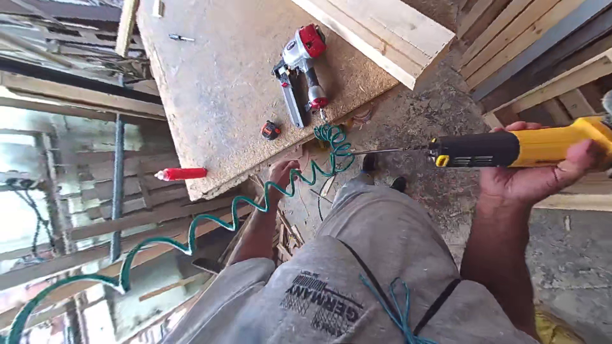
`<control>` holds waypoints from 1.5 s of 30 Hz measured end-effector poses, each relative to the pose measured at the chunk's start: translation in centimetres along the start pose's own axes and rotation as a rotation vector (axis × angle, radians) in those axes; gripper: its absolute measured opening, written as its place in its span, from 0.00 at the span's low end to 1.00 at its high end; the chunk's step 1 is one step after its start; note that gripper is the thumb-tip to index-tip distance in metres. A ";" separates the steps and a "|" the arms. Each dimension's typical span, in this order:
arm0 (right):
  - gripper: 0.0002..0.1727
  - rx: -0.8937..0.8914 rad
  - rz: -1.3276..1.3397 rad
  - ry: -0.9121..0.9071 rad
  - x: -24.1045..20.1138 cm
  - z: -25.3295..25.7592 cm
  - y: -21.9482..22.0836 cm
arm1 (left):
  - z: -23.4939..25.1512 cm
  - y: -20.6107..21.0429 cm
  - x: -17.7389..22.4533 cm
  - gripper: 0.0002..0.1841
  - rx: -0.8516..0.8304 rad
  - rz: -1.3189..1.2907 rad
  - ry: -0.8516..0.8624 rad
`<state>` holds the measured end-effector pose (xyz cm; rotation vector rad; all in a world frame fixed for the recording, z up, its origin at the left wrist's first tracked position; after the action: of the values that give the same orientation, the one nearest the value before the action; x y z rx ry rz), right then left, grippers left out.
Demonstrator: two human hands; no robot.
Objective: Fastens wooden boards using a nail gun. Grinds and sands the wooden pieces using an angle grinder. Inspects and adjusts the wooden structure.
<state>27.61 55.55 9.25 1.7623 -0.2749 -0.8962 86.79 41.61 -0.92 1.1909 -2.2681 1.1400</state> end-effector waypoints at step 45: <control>0.34 -0.849 -2.043 1.133 24.8 -5.2 -7.4 | -20.2 7.5 -28.6 0.32 -0.108 0.205 -0.781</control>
<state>46.52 47.73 -7.51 0.8985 2.5447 -0.7399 96.35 75.08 -9.32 1.5803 -3.0277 0.6475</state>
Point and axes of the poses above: each hand's wrist, its own z-axis towards the middle knuckle, its own y-axis out of the palm, x = y × z, the point moved 8 cm from there along z, towards the middle knuckle, and after that the axes turned 3 degrees about z, right-handed, at the moved point
